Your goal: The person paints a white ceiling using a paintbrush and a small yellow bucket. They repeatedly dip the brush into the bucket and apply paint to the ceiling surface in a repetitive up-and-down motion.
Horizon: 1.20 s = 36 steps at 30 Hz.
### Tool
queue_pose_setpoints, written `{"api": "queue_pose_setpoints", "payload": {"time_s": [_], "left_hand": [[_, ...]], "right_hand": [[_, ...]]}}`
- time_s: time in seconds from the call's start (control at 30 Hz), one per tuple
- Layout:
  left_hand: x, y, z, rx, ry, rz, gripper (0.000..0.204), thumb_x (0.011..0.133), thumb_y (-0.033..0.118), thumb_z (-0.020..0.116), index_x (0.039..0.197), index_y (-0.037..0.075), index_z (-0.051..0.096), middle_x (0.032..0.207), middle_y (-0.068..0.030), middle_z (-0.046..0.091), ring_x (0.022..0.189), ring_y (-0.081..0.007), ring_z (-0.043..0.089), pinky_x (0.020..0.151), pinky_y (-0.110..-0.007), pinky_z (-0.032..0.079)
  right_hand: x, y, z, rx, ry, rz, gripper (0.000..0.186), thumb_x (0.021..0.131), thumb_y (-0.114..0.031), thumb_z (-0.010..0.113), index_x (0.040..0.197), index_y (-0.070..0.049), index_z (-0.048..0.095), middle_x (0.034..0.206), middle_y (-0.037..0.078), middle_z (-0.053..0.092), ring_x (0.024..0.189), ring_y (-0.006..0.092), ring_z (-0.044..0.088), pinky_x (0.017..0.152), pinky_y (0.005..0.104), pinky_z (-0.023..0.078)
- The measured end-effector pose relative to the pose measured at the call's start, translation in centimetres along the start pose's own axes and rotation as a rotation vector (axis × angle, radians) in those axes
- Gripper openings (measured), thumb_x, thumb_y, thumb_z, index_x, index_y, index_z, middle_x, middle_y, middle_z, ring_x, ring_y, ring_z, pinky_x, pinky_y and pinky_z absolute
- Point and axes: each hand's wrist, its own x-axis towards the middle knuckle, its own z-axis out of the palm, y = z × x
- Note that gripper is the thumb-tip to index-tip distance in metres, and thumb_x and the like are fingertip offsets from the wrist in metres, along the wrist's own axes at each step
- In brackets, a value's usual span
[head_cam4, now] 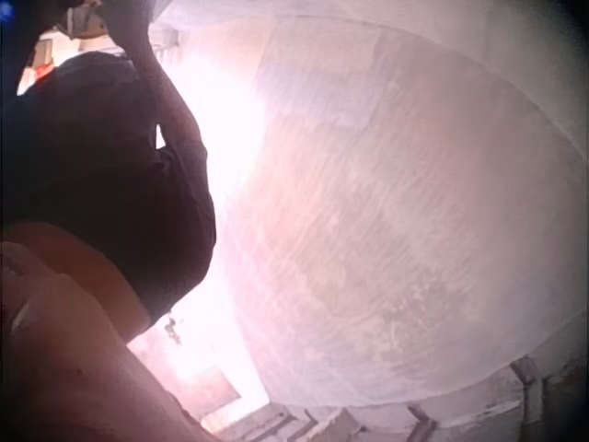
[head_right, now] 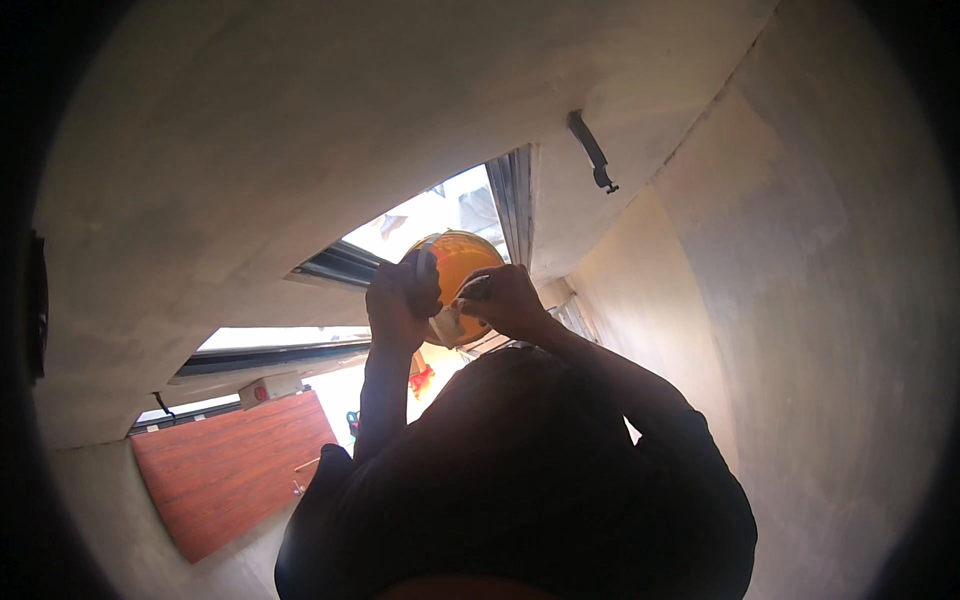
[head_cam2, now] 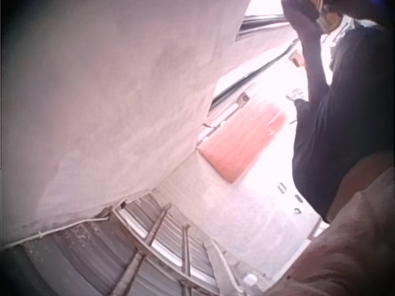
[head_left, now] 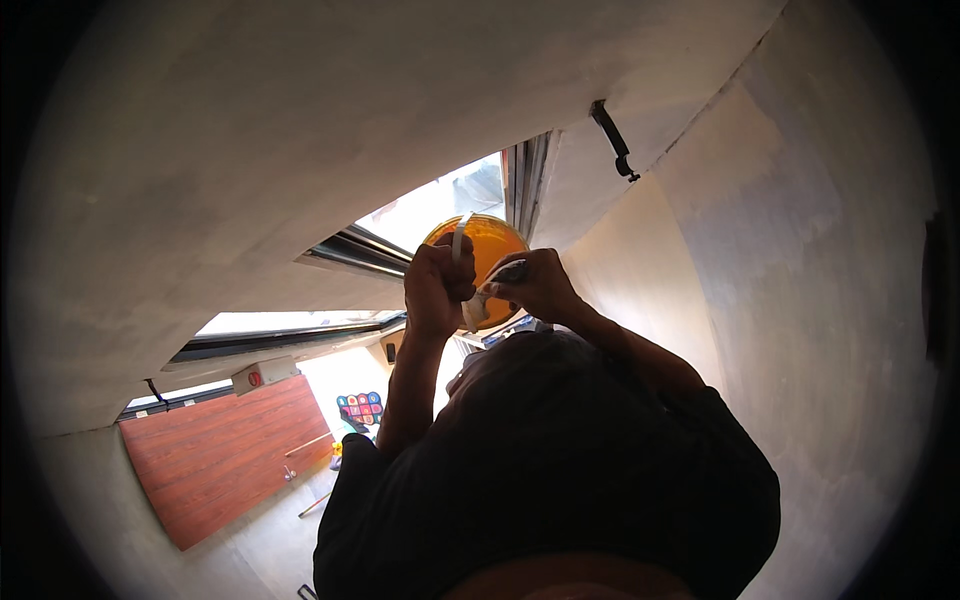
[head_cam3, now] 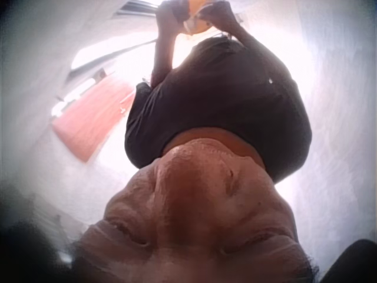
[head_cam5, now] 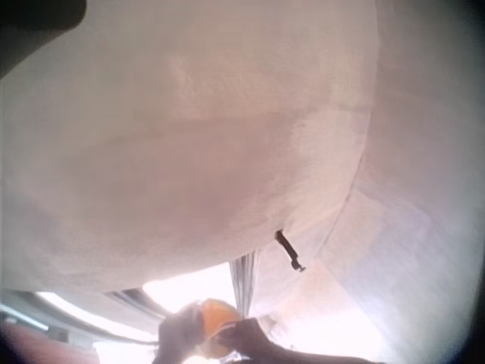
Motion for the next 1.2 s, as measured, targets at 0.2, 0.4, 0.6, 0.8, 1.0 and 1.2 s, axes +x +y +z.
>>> {"api": "queue_pose_setpoints", "payload": {"time_s": [0.2, 0.4, 0.6, 0.8, 1.0, 1.2], "left_hand": [[-0.1, 0.0, 0.2, -0.017, 0.079, -0.013, 0.028, 0.085, 0.025, 0.037, 0.092, 0.005, 0.055, 0.059, 0.0047, 0.038, 0.047, -0.0049, 0.029, 0.042, -0.020, 0.023], [-0.4, -0.2, -0.1, 0.060, 0.061, 0.020, 0.028, 0.085, 0.029, 0.040, 0.091, 0.006, 0.054, 0.062, 0.0032, 0.041, 0.048, -0.0064, 0.032, 0.043, -0.020, 0.026], [-0.3, -1.0, -2.0, 0.154, 0.004, 0.055, 0.029, 0.086, 0.034, 0.042, 0.089, 0.008, 0.055, 0.062, 0.0034, 0.041, 0.047, -0.0069, 0.034, 0.041, -0.021, 0.027], [0.6, -0.7, -0.9, 0.188, 0.061, 0.058, 0.023, 0.082, 0.028, 0.040, 0.084, 0.010, 0.054, 0.055, 0.0072, 0.032, 0.042, -0.0053, 0.024, 0.038, -0.021, 0.020], [1.4, 0.3, -0.5, -0.030, 0.037, -0.014, 0.019, 0.089, 0.016, 0.047, 0.075, 0.009, 0.058, 0.053, 0.0047, 0.042, 0.043, -0.0051, 0.041, 0.036, -0.021, 0.030], [1.2, -0.3, -0.8, 0.011, 0.031, 0.048, 0.026, 0.090, 0.024, 0.040, 0.078, 0.007, 0.056, 0.056, 0.0026, 0.041, 0.042, -0.0073, 0.037, 0.037, -0.021, 0.028]], "right_hand": [[-0.5, 0.4, -0.2, -0.215, 0.171, -0.322, 0.018, 0.074, -0.015, 0.072, 0.085, -0.001, 0.069, 0.076, 0.012, 0.069, 0.065, 0.0206, 0.068, 0.063, 0.0292, 0.054], [0.5, 1.5, -1.2, -0.562, 0.241, -0.667, 0.025, 0.073, -0.014, 0.073, 0.095, -0.004, 0.065, 0.086, 0.010, 0.068, 0.071, 0.0220, 0.068, 0.063, 0.0309, 0.052], [0.8, 4.1, -0.8, -0.641, 0.288, -0.765, 0.030, 0.069, -0.014, 0.075, 0.095, -0.008, 0.062, 0.093, 0.006, 0.066, 0.070, 0.0211, 0.066, 0.061, 0.0335, 0.050], [1.0, 1.1, -1.3, -0.416, 0.240, -0.448, 0.024, 0.069, -0.024, 0.075, 0.086, -0.006, 0.069, 0.072, 0.013, 0.067, 0.066, 0.0272, 0.067, 0.062, 0.0339, 0.053], [1.9, 0.2, -1.4, -0.223, 0.069, -0.274, 0.030, 0.073, -0.025, 0.074, 0.082, 0.003, 0.067, 0.067, 0.012, 0.067, 0.057, 0.0179, 0.066, 0.061, 0.0297, 0.053], [3.5, 3.2, -1.1, -0.483, 0.337, -0.558, 0.025, 0.072, -0.022, 0.075, 0.086, -0.003, 0.069, 0.071, 0.012, 0.067, 0.059, 0.0236, 0.066, 0.057, 0.0319, 0.052]]}}
